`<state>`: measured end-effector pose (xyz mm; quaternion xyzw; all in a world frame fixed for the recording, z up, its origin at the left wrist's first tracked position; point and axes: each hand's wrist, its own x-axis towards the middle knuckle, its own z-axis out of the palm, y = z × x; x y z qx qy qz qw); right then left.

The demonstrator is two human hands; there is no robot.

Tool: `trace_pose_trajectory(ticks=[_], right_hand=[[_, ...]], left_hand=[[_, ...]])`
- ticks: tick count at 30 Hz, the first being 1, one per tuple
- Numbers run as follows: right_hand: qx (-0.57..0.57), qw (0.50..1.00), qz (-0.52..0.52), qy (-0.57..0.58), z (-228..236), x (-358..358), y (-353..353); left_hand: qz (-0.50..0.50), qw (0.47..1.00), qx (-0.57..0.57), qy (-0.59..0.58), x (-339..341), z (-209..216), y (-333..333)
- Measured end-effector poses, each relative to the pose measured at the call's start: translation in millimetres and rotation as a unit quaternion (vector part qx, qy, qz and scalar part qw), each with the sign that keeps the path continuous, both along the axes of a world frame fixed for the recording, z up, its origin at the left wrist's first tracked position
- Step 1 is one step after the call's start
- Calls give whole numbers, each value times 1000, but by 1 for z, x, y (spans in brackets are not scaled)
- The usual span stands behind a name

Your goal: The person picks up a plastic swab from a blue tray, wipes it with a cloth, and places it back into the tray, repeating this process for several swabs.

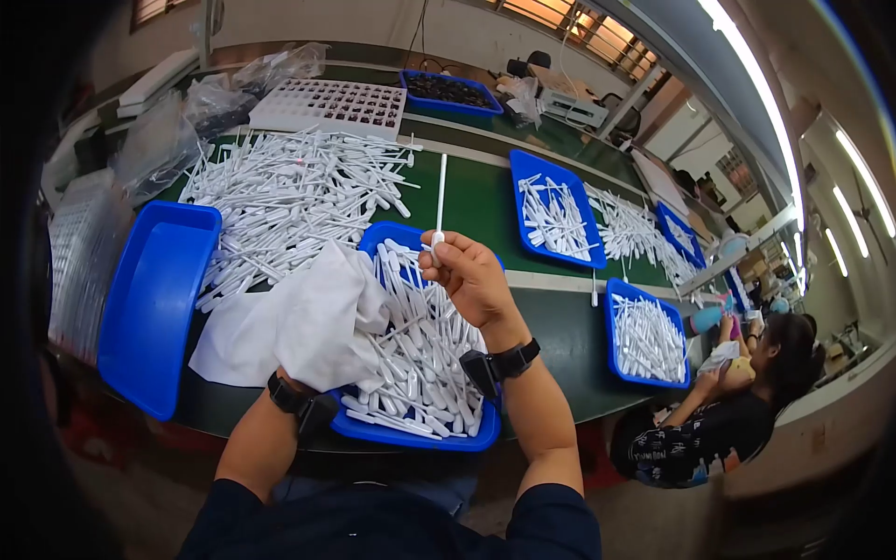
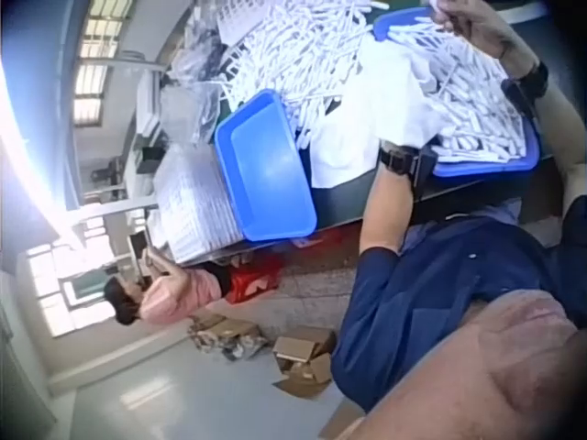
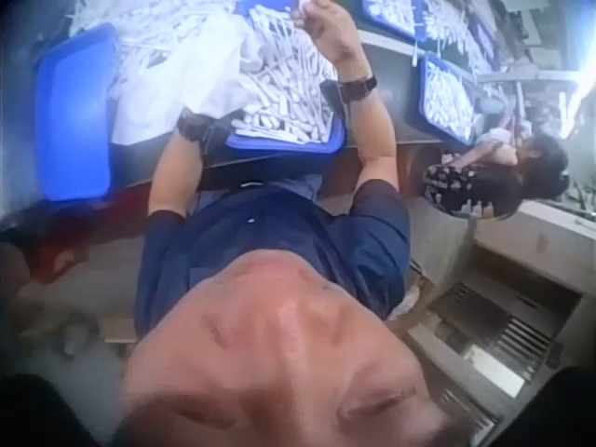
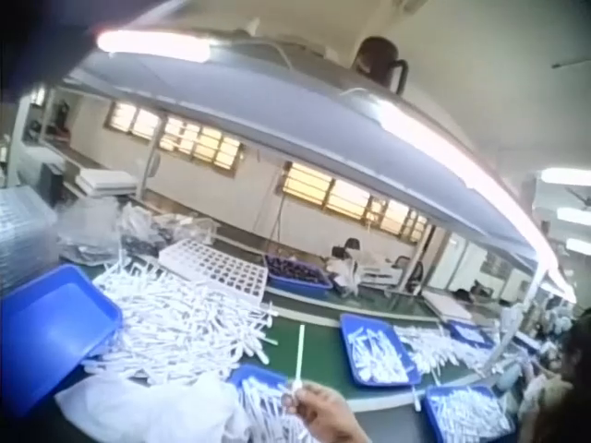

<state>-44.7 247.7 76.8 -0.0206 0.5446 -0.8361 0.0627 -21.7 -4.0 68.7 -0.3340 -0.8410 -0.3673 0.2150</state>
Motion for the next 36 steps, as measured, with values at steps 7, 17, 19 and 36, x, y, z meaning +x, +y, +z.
trace_pose_trajectory(ticks=[7, 17, 19, 36], right_hand=[[45, 995, 5, 90, -29, 6, -9], [59, 995, 9, 83, -31, 11, -19], [48, 995, 10, 92, -31, 10, -18], [499, 826, -256, -62, -38, -80, 205]], left_hand=[[-30, 999, 34, 17, 4, 3, 4], [-32, 998, 55, 13, 5, 4, 4], [-29, 998, 52, 19, 5, 3, 4], [-27, 996, -55, -62, 4, 6, 0]])
